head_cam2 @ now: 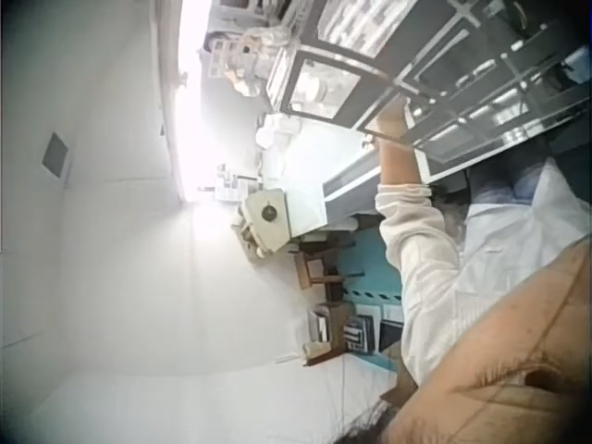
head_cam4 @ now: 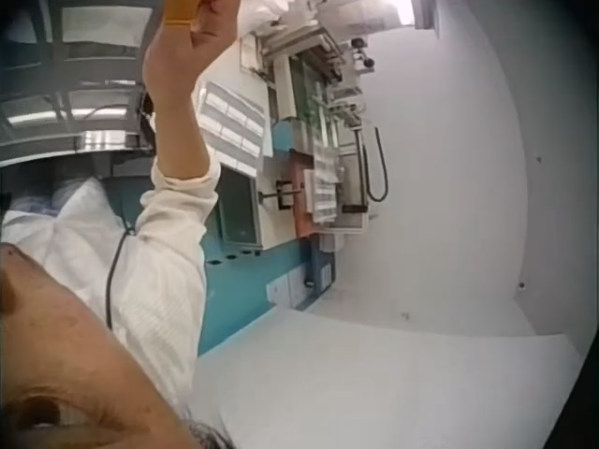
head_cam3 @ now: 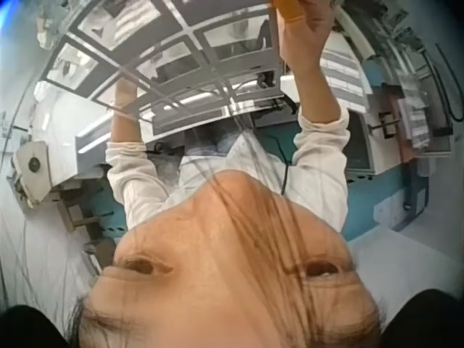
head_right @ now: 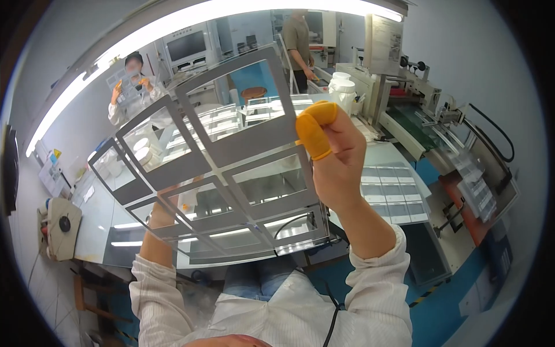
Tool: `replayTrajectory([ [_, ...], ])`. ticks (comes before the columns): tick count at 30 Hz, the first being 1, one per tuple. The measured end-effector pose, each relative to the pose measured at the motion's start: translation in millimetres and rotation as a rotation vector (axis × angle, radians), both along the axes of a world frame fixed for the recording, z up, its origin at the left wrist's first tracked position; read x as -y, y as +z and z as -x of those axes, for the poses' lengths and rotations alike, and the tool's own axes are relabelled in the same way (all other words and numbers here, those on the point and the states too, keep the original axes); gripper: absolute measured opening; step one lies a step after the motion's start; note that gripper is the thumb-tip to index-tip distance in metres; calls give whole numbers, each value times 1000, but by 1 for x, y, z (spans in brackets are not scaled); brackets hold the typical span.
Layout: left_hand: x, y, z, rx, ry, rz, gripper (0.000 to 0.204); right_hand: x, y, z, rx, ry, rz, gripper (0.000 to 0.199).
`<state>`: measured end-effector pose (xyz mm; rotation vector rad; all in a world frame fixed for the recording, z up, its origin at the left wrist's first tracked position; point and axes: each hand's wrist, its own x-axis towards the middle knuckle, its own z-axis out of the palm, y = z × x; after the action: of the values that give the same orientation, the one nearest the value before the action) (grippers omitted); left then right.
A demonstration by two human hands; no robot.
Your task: Inspecting and cleaning glass panels with a grid pattern using a cloth in an industrial cleanroom setting.
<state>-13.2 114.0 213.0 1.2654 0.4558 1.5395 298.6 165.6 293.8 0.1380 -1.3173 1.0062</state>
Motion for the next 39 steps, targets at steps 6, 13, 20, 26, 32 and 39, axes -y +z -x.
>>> replayTrajectory([
  [6,16,-51,2,91,29,148,31,3,4,9,-19,-27,-103,11],
  [13,14,-31,-10,106,64,75,30,0,4,11,-12,72,-22,16],
  [20,34,3,-31,117,11,-20,28,-2,2,15,14,125,17,21],
  [26,29,51,-46,80,-97,-106,27,0,-1,20,24,187,19,21],
  [32,34,99,-76,107,238,69,35,7,1,15,86,140,29,20],
  [39,29,89,-50,8,-177,-246,40,11,-1,15,59,152,23,19],
])
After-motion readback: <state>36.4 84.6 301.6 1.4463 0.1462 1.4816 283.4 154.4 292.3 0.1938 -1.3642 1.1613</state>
